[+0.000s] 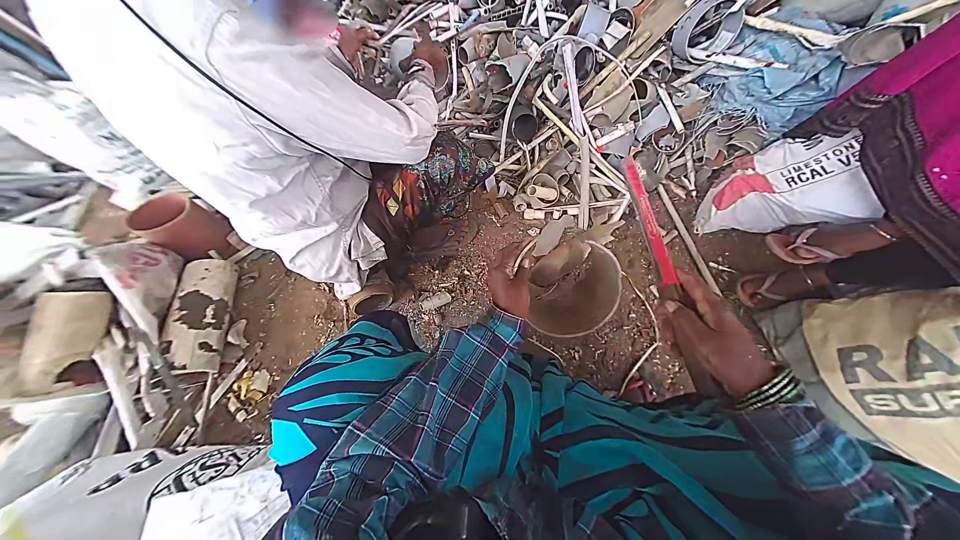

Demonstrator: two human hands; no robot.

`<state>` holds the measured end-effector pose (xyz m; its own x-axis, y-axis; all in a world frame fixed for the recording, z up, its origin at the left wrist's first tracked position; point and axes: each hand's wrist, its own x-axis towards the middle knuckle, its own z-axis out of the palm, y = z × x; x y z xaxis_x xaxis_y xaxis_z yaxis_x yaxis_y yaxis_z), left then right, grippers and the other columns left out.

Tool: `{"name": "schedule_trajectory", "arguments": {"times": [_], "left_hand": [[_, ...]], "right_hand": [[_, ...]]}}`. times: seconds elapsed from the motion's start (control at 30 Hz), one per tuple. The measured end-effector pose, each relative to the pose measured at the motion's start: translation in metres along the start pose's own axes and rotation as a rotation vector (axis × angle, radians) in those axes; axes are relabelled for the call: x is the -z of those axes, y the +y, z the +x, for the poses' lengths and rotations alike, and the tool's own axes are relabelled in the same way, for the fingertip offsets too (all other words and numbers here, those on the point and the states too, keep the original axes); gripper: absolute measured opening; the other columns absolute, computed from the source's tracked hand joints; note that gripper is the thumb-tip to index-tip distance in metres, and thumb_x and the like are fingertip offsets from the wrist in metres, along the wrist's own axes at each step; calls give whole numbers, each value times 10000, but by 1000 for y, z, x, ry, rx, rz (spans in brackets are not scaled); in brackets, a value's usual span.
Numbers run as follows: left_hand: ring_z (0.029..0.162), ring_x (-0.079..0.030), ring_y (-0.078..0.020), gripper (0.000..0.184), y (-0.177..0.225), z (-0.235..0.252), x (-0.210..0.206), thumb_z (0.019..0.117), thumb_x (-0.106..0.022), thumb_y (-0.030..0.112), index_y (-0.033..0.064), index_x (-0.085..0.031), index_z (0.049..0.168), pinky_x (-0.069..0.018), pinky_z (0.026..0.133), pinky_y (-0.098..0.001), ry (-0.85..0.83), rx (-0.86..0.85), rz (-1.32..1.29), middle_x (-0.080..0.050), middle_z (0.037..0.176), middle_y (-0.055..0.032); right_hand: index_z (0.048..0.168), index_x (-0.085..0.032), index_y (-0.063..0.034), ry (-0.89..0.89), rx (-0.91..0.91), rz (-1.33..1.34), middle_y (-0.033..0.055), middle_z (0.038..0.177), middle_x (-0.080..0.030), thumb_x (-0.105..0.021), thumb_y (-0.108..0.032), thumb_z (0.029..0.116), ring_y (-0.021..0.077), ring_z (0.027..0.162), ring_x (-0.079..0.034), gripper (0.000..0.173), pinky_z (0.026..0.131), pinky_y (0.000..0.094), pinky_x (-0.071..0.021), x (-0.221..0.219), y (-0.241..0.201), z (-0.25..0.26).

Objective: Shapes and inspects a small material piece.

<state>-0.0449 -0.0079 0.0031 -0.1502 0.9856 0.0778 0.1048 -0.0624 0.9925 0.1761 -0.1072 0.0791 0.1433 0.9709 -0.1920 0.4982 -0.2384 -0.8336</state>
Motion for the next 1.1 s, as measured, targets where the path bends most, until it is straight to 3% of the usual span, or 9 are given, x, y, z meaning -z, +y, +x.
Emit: {"name": "schedule_trajectory", "arguments": {"times": [0.1, 0.2, 0.3, 0.37, 0.43, 0.67, 0.77, 1.0, 1.1], "left_hand": [[1270, -579, -314, 340, -3, -8, -2, 944, -506, -120, -123, -641, 1256, -429, 1102, -382, -13, -144, 55, -606, 1328, -294], [1288, -568, -379, 346, -12, -4, -2, 935, -514, -115, -125, -647, 1253, -410, 1122, -439, -29, -212, 126, -611, 1327, -306], [1313, -543, -397, 363, -27, 1, -5, 937, -505, -128, -112, -640, 1273, -403, 1127, -453, -59, -184, 161, -591, 1360, -300], [1323, -535, -403, 369, -30, -1, -11, 931, -511, -131, -101, -648, 1272, -393, 1131, -473, -113, -176, 186, -596, 1370, -280], [1351, -499, -424, 388, -29, -6, -17, 925, -511, -125, -88, -647, 1286, -358, 1154, -491, -197, -154, 204, -584, 1390, -275], [1403, -434, -452, 410, -30, -17, -35, 906, -564, -126, -43, -663, 1296, -313, 1160, -557, -293, -103, 256, -570, 1435, -229], [1408, -418, -467, 400, -32, -20, -33, 916, -563, -101, -25, -674, 1292, -290, 1149, -605, -337, -99, 274, -577, 1432, -217], [1409, -435, -434, 414, -30, -14, -29, 898, -567, -154, -58, -659, 1291, -291, 1190, -504, -289, -111, 237, -574, 1429, -231], [1397, -458, -432, 407, -34, -16, -28, 891, -572, -157, -63, -667, 1276, -301, 1191, -501, -293, -136, 252, -591, 1407, -236]], "right_hand": [[1503, -449, 15, -37, 199, -188, 147, 988, -648, -387, -201, 1034, 140, 615, -571, 520, 554, 323, -499, 10, 0, -10], [1410, -586, -4, -148, 370, -482, 222, 958, -704, -447, -170, 997, 339, 665, -659, 467, 593, 528, -531, 19, 3, -25], [1444, -587, -93, -414, 160, -749, 294, 1069, -692, -561, -113, 1034, 513, 871, -693, 411, 723, 671, -528, 18, -8, -33], [1522, -506, -166, -643, -105, -930, 304, 1273, -626, -495, -175, 1087, 515, 1074, -654, 436, 869, 651, -505, 7, -24, -26], [1529, -487, -156, -775, -230, -1007, 309, 1350, -581, -463, -161, 1095, 518, 1152, -621, 435, 909, 639, -501, -5, -30, -20], [1535, -420, -19, -761, -434, -1001, 339, 1500, -436, -450, -39, 1073, 527, 1280, -543, 463, 975, 642, -473, -62, -19, 18], [1467, -487, -21, -854, -420, -1057, 313, 1391, -551, -449, -24, 1066, 494, 1243, -587, 403, 944, 613, -506, -51, -44, -8], [1558, -385, -15, -868, -334, -991, 365, 1469, -456, -453, -58, 1077, 548, 1292, -522, 487, 998, 667, -445, -67, -6, 35], [1477, -464, 29, -913, -257, -1018, 365, 1350, -557, -470, -36, 1062, 546, 1238, -564, 420, 970, 670, -459, -64, -3, 26]]}}
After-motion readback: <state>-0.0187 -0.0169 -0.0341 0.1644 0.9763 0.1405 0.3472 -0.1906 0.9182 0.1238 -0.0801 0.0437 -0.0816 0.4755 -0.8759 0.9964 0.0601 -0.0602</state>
